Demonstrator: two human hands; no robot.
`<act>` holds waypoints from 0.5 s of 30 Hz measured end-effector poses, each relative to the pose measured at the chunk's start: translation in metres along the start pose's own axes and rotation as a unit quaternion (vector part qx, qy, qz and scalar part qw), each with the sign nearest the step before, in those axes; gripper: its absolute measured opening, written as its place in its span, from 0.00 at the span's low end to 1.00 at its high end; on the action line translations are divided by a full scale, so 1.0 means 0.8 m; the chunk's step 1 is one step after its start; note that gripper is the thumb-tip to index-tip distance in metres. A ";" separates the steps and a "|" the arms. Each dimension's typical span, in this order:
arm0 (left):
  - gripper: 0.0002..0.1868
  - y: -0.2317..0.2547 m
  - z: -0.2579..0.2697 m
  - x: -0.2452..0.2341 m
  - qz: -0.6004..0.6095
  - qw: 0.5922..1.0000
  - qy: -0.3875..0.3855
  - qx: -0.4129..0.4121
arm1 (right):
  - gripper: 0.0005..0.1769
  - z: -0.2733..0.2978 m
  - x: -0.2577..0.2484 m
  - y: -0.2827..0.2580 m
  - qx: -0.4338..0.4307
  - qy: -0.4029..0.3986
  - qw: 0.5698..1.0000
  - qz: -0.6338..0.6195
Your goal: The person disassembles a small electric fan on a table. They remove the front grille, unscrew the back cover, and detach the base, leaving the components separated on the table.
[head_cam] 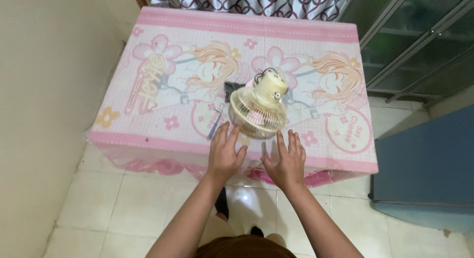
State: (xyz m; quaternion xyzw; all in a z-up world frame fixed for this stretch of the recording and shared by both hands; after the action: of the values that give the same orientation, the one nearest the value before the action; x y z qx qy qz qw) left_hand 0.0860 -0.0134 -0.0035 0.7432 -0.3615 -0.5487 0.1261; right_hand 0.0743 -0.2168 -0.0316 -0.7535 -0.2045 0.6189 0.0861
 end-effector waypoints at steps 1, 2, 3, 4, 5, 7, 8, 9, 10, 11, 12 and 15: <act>0.37 -0.007 -0.014 -0.001 -0.001 1.000 -0.002 0.016 | 0.56 -0.014 0.002 0.000 0.011 -0.011 1.000 0.004; 0.37 -0.014 -0.020 -0.002 -0.001 1.000 -0.007 0.028 | 0.57 -0.021 0.006 -0.001 0.025 -0.027 0.999 0.008; 0.38 -0.022 -0.027 -0.004 -0.001 0.999 -0.013 0.040 | 0.58 -0.030 0.010 -0.002 0.039 -0.042 0.998 0.011; 0.39 -0.030 -0.032 -0.006 0.002 0.999 -0.014 0.050 | 0.59 -0.035 0.015 -0.004 0.053 -0.039 0.998 0.007; 0.39 -0.037 -0.039 -0.007 0.005 0.998 -0.015 0.060 | 0.60 -0.040 0.020 -0.006 0.066 -0.035 0.997 0.004; 0.41 -0.053 -0.056 -0.013 0.006 0.997 -0.024 0.075 | 0.61 -0.051 0.028 -0.007 0.092 -0.037 0.995 -0.001; 0.42 -0.060 -0.067 -0.014 0.006 0.996 -0.032 0.079 | 0.62 -0.057 0.031 -0.006 0.107 -0.045 0.993 0.000; 0.42 -0.067 -0.077 -0.014 0.007 0.996 -0.040 0.084 | 0.62 -0.062 0.035 -0.003 0.121 -0.053 0.991 0.000; 0.43 -0.075 -0.083 -0.015 0.013 0.995 -0.051 0.088 | 0.63 -0.063 0.040 -0.002 0.132 -0.050 0.990 -0.004; 0.43 -0.083 -0.091 -0.017 0.020 0.994 -0.062 0.092 | 0.63 -0.064 0.045 -0.001 0.143 -0.047 0.989 -0.009; 0.44 -0.090 -0.100 -0.017 0.026 0.992 -0.072 0.097 | 0.64 -0.068 0.048 0.002 0.154 -0.041 0.987 -0.013; 0.47 -0.104 -0.125 -0.015 0.030 0.988 -0.114 0.097 | 0.66 -0.074 0.058 0.009 0.179 -0.037 0.982 -0.037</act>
State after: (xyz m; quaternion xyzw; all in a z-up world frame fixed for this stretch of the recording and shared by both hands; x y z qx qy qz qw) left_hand 0.2079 0.0325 -0.0071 0.6736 -0.4470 -0.5879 0.0277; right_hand 0.1401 -0.1963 -0.0632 -0.6943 -0.1208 0.6695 0.2348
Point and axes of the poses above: each hand's wrist, its own z-axis away from the middle knuckle, its own x-axis out of the palm, y = z × x, the point moved 2 cm from there along -z, towards the middle knuckle, and after that the axes turned 11 degrees about -y, right-handed, at the moved point
